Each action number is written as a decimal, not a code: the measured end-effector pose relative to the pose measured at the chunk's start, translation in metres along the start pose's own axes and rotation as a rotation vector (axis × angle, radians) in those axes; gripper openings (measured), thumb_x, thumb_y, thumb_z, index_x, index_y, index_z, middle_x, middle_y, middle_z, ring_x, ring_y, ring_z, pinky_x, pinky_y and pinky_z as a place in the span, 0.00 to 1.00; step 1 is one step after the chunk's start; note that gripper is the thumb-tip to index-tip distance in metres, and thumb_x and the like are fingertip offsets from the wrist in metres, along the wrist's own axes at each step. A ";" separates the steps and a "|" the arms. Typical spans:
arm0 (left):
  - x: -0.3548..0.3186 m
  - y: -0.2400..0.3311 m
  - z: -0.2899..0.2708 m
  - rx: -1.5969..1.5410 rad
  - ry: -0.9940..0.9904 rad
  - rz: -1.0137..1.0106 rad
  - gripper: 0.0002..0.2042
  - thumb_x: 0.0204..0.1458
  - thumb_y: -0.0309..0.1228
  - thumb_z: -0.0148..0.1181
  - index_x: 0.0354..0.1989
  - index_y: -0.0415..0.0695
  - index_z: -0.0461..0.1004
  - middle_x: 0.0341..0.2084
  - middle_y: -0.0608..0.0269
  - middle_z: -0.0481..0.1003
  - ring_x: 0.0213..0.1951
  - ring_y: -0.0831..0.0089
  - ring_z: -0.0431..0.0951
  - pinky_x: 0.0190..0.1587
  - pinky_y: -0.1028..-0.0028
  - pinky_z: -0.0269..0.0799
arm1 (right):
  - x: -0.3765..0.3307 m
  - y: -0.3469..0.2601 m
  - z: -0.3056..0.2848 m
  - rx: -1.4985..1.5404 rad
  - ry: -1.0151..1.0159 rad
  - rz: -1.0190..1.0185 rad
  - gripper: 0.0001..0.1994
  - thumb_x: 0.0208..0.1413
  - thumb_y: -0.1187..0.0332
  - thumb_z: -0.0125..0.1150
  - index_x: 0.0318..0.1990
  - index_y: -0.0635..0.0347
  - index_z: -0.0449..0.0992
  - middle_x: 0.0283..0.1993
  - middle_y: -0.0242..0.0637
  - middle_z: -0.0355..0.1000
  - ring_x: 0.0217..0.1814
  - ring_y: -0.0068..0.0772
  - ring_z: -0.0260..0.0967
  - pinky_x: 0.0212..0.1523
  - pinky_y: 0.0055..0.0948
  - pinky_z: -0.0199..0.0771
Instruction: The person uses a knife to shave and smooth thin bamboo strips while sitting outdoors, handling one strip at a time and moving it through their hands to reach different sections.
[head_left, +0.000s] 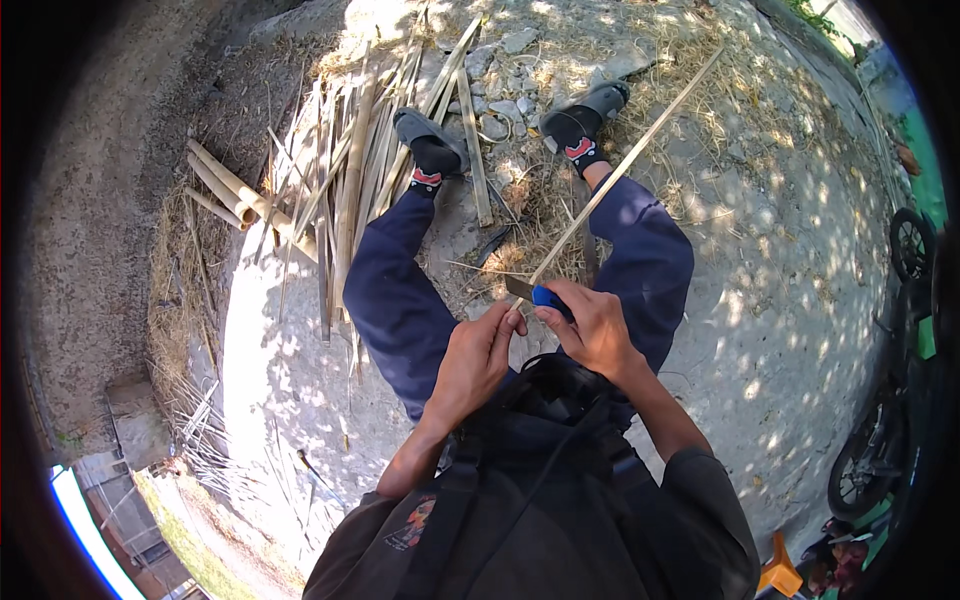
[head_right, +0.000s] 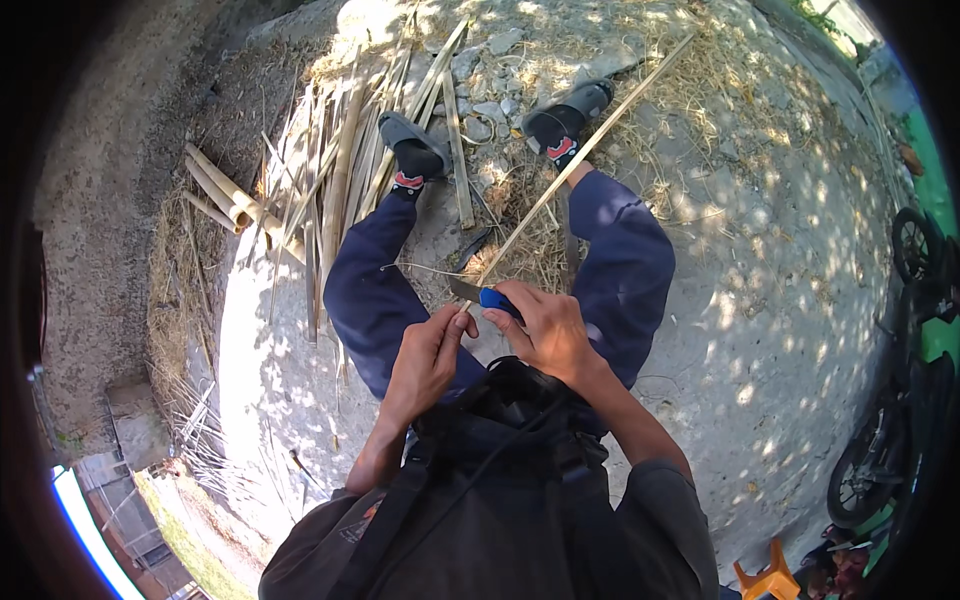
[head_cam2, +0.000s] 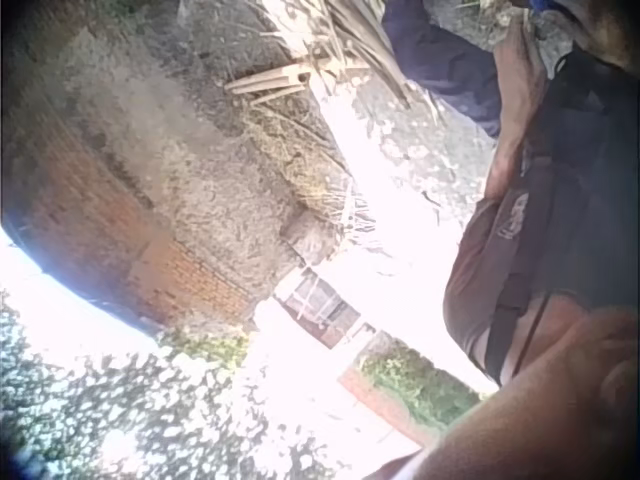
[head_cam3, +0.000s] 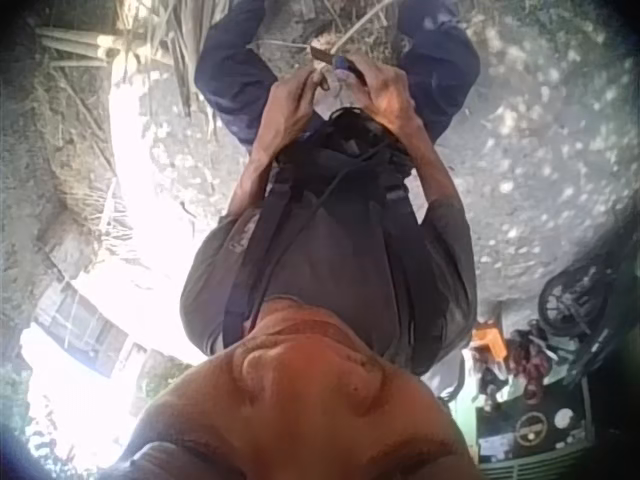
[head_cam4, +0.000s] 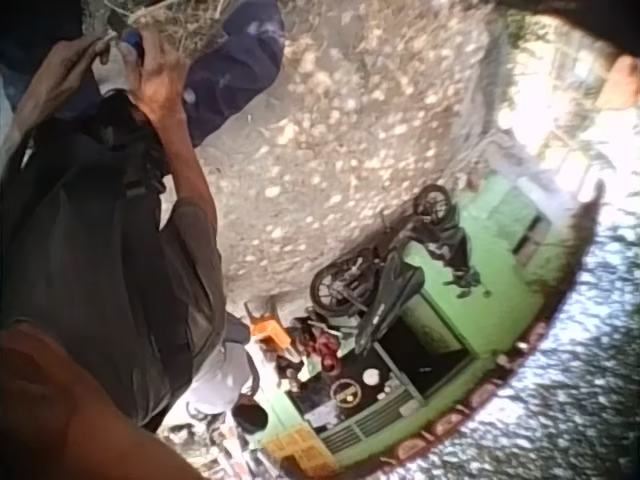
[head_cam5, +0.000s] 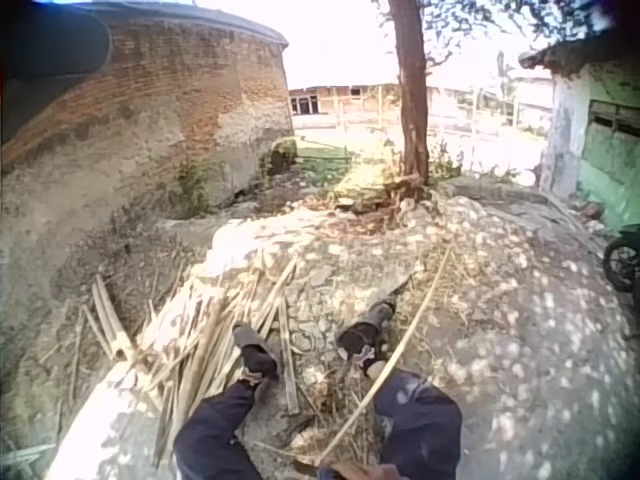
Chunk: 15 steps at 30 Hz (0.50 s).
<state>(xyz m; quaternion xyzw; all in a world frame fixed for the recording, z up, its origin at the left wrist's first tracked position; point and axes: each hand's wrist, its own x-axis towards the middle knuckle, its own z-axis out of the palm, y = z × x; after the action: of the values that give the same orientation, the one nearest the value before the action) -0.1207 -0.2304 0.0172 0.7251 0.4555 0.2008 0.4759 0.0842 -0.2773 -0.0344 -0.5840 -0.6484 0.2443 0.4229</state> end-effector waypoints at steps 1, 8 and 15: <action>-0.001 0.000 0.000 0.020 0.005 0.005 0.10 0.74 0.31 0.54 0.40 0.40 0.76 0.17 0.46 0.68 0.19 0.49 0.72 0.26 0.58 0.64 | 0.000 0.000 0.000 -0.002 0.004 -0.002 0.18 0.66 0.59 0.71 0.50 0.66 0.80 0.40 0.50 0.82 0.38 0.58 0.83 0.36 0.43 0.81; -0.004 -0.005 0.002 0.034 0.061 0.031 0.10 0.74 0.30 0.55 0.38 0.40 0.76 0.16 0.49 0.66 0.16 0.58 0.67 0.24 0.61 0.60 | 0.006 -0.007 -0.004 -0.040 0.005 0.004 0.15 0.65 0.58 0.71 0.48 0.62 0.82 0.37 0.44 0.83 0.35 0.52 0.83 0.32 0.43 0.79; -0.011 -0.012 0.003 0.006 0.058 0.001 0.12 0.75 0.31 0.55 0.37 0.39 0.75 0.14 0.52 0.63 0.15 0.67 0.63 0.23 0.64 0.58 | 0.007 0.001 0.000 -0.049 0.043 -0.019 0.14 0.64 0.59 0.72 0.46 0.59 0.82 0.36 0.42 0.82 0.34 0.51 0.82 0.31 0.43 0.78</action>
<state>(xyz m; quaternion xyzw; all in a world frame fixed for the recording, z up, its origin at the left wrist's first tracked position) -0.1294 -0.2397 0.0073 0.7206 0.4695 0.2205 0.4601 0.0847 -0.2707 -0.0337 -0.5932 -0.6503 0.2117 0.4248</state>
